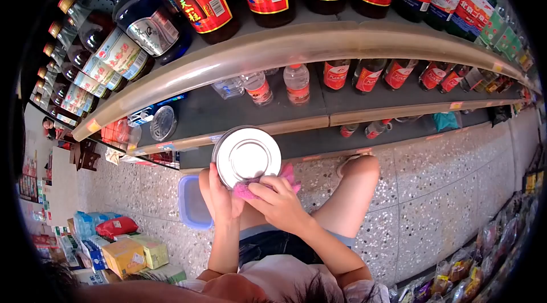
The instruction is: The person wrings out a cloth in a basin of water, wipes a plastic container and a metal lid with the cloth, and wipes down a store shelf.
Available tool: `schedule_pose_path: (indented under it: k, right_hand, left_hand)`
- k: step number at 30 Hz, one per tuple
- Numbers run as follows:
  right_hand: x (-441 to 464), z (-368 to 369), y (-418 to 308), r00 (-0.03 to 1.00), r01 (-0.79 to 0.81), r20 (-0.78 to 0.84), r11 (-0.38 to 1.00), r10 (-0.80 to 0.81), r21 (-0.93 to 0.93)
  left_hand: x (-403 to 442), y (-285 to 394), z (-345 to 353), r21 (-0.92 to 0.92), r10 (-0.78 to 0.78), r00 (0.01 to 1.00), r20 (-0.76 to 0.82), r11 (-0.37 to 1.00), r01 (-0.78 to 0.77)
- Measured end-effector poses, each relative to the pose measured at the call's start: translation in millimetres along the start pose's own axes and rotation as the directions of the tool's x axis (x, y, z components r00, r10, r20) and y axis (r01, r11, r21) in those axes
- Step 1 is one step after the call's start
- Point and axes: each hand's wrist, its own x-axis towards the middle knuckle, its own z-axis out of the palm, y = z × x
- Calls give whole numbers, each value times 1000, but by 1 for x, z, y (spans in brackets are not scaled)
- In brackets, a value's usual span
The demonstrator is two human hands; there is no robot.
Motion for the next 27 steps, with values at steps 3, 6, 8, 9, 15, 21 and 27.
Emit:
schedule_pose_path:
  k: [3, 6, 8, 9, 15, 21, 27]
  right_hand:
    - [-7, -2, 5, 997, -30, -66, 999, 28, -28]
    - [-9, -5, 10, 981, -91, -177, 994, 79, -65]
    - [-9, -9, 17, 969, -140, -221, 982, 109, -130]
    - [-10, -12, 20, 962, -168, -244, 973, 127, -157]
    - [-7, -20, 13, 946, -245, -265, 945, 185, -216]
    - [-13, -3, -11, 967, -209, -186, 957, 173, -200]
    - [-13, 6, -26, 979, -144, -166, 981, 122, -127]
  left_hand:
    - [0, 6, 9, 18, 34, 998, 48, 999, -35]
    - [1, 12, 12, -13, 63, 992, 106, 998, -62]
    - [3, 11, 8, -100, 29, 994, 109, 995, -18]
    - [3, 11, 7, -139, 10, 994, 108, 990, 5]
    - [1, 7, -3, -220, -27, 997, 71, 975, 42]
    - [4, -5, 3, -190, 97, 995, -19, 977, -99]
    - [2, -10, 9, -224, 103, 992, 73, 971, -84]
